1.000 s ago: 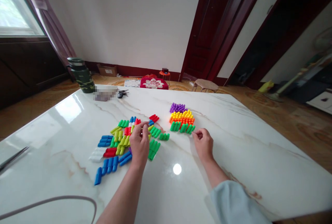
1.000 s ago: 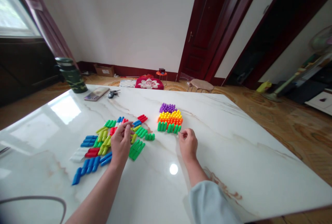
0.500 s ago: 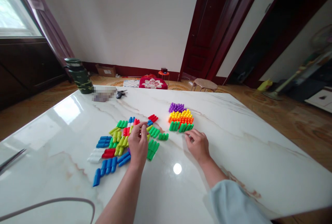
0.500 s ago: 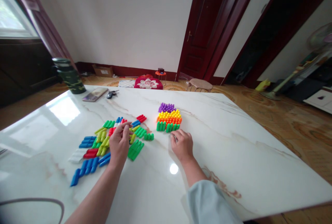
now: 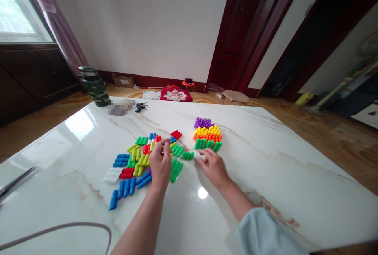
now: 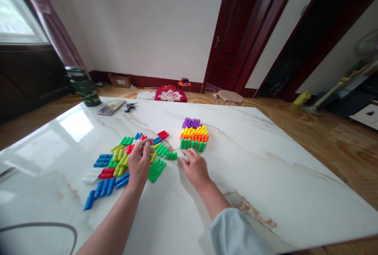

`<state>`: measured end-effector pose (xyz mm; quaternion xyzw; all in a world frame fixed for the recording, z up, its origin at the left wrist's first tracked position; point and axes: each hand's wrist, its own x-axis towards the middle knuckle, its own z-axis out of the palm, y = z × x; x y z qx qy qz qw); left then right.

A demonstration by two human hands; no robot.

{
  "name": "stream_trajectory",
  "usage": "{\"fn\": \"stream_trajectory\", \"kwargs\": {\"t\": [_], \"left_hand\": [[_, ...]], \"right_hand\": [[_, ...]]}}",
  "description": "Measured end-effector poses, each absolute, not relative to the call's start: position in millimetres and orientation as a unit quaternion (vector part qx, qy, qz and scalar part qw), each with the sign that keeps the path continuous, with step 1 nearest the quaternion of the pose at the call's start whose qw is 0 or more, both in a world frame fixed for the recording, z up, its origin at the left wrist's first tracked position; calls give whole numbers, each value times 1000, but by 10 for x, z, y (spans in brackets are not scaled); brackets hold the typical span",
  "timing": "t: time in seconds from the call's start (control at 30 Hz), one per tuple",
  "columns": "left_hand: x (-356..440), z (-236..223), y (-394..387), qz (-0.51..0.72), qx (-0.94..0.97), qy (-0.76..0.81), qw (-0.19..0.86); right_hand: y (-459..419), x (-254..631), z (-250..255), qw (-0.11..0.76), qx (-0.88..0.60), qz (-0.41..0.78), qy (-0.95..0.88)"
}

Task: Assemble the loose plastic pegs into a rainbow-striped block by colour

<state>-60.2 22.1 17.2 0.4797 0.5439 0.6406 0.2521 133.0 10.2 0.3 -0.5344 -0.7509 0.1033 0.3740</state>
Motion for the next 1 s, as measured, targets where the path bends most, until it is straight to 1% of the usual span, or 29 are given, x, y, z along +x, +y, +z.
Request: {"fn": "stream_trajectory", "kwargs": {"t": [0.1, 0.2, 0.37, 0.47, 0.53, 0.63, 0.7, 0.73, 0.83, 1.0], "left_hand": [[-609, 181, 210, 640, 480, 546, 250], [-618, 184, 202, 642, 479, 547, 245], [-617, 175, 235, 642, 483, 543, 245], [-627, 183, 240, 628, 509, 550, 211], [-639, 201, 188, 571, 563, 577, 157], [-651, 231, 3, 388, 653, 645, 86], [-650, 233, -151, 273, 682, 676, 64], [-647, 228, -220, 236, 690, 682, 57], [-629, 188, -339, 190, 706, 681, 42], [-599, 76, -287, 229, 722, 650, 55]], "right_hand": [[113, 1041, 13, 384, -534, 131, -741], [124, 966, -11, 407, -537, 137, -726], [68, 1288, -103, 456, -566, 123, -676], [17, 1439, -154, 473, -565, 126, -664], [0, 1463, -176, 478, -565, 130, -660], [4, 1446, -185, 467, -565, 122, -669], [16, 1435, -178, 456, -563, 115, -680], [21, 1434, -172, 453, -562, 113, -683], [25, 1437, -152, 453, -563, 112, -682], [16, 1427, -138, 467, -553, 112, -681]]}}
